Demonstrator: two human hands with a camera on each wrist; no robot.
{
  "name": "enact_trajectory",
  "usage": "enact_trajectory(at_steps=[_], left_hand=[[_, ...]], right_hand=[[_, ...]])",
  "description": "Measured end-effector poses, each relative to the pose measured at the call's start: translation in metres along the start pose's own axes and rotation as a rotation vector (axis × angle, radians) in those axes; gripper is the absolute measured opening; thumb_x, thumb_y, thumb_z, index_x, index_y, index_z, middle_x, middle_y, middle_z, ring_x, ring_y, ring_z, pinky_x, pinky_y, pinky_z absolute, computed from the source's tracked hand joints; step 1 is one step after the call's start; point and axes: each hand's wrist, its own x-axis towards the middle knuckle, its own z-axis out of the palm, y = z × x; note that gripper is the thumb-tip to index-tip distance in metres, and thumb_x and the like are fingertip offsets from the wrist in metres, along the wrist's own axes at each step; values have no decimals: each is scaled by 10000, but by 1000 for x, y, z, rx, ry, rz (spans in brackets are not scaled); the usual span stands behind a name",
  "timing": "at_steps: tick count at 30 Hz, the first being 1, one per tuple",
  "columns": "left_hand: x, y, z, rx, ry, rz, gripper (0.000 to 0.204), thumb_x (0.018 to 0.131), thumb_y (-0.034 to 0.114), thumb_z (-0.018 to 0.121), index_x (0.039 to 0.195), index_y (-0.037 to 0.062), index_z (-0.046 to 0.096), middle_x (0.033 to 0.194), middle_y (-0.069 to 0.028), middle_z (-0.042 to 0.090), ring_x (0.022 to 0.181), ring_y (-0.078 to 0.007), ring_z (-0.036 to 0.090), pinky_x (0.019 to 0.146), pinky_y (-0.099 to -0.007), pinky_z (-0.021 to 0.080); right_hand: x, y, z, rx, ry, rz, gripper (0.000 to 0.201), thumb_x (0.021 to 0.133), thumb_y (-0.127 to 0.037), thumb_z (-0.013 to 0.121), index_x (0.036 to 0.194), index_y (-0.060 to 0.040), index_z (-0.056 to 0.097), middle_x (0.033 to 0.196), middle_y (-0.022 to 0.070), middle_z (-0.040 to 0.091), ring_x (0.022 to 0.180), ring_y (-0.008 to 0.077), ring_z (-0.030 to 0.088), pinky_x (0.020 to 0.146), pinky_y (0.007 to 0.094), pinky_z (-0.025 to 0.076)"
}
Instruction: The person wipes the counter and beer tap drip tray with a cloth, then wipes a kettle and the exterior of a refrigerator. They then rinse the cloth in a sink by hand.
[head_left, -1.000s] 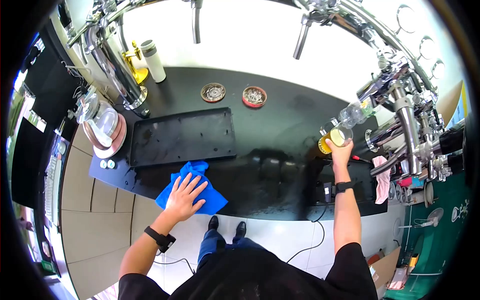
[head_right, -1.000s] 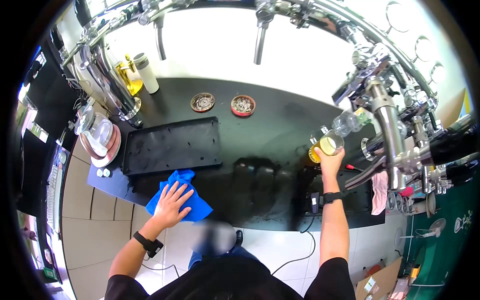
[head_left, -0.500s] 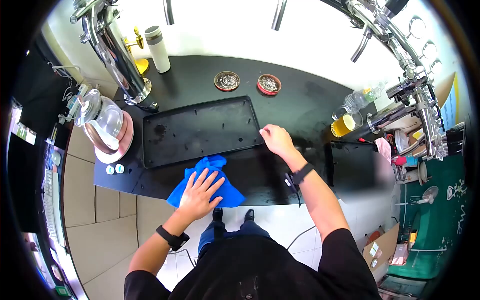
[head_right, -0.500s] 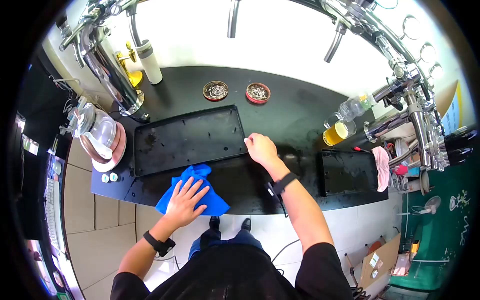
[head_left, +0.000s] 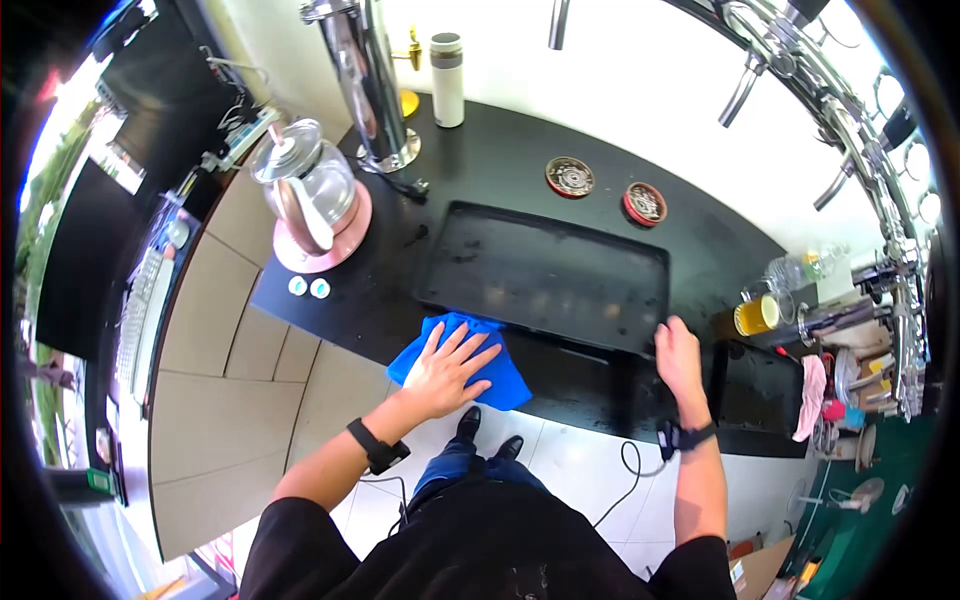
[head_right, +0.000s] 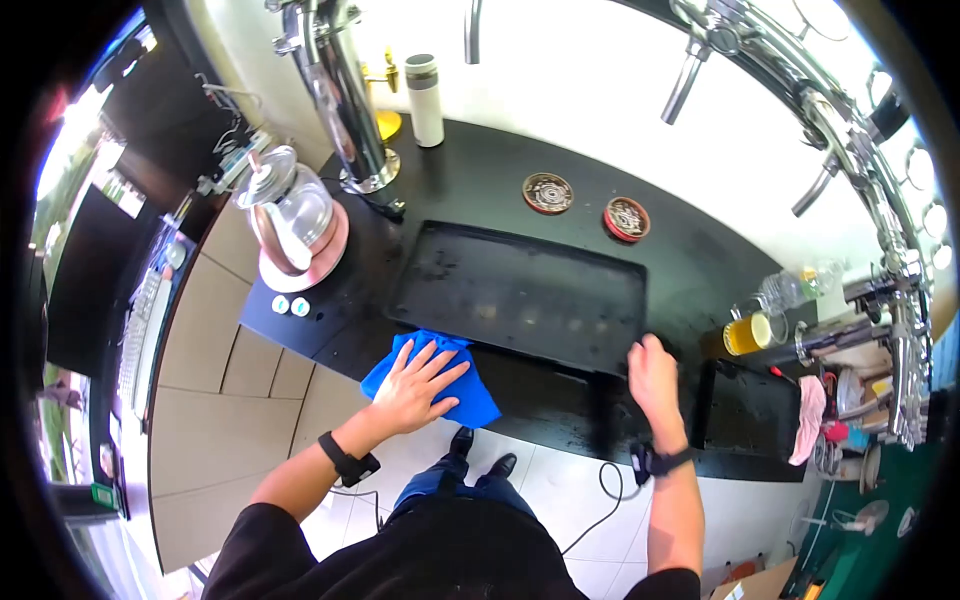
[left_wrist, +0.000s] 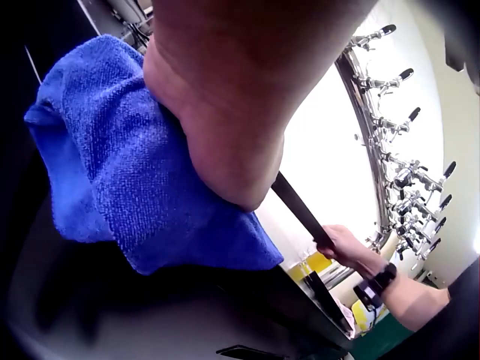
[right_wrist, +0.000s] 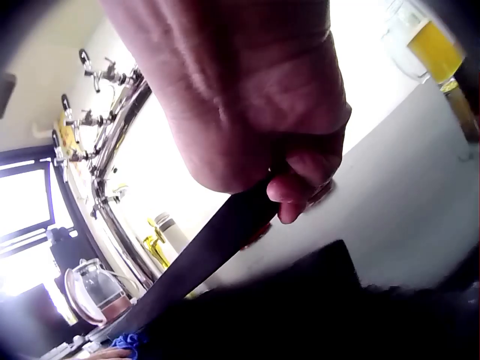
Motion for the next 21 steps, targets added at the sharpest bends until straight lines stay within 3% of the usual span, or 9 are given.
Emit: enact_trajectory(at_steps=[2,4,8,10,16,21], left_hand=[[2,-9,-2,21,55,-24,582,904,448,596,1431,221,495,1459,-96,471,1396,-352,369,1166,-591,166],[2,-20,-7,62,89,-83,576,902,444,598,1426,226,501,1467,-91,465,1410,-346,347,1161,-602,169],[-9,-51,-19,138,115,-226,551,908,432,591,1420,245,507,1475,-89,458,1427,-344,321,1132,-672,144],[-12,-63,-29,116,81,-325,559,924,413,584,1445,240,476,1512,-104,405,1443,-376,278,1124,-694,123],[30,-110,-24,155,132,-453,581,951,443,542,1480,238,419,1537,-109,364,1462,-377,228,1147,-661,117],[94,-122,-5,184,173,-376,614,950,444,527,1495,197,392,1546,-135,348,1459,-378,233,1152,-628,152]], right_hand=[[-25,22,-20,27,45,12,203,954,-170,541,880,17,511,696,277,542,675,467,588,560,471,440],[-48,35,-42,36,73,84,205,960,-159,539,886,29,505,655,257,501,549,381,524,525,421,408],[-87,78,-69,49,126,112,229,982,-121,518,831,22,424,636,142,334,591,133,340,517,352,344],[-101,99,-76,124,101,281,255,982,-112,517,801,5,381,639,98,313,599,110,326,514,332,318],[-130,110,-87,182,141,415,277,978,-95,509,767,-21,345,630,34,308,597,87,293,506,310,282],[-155,101,-98,179,166,472,259,974,-100,507,768,-1,386,624,64,315,590,105,309,511,329,299]])
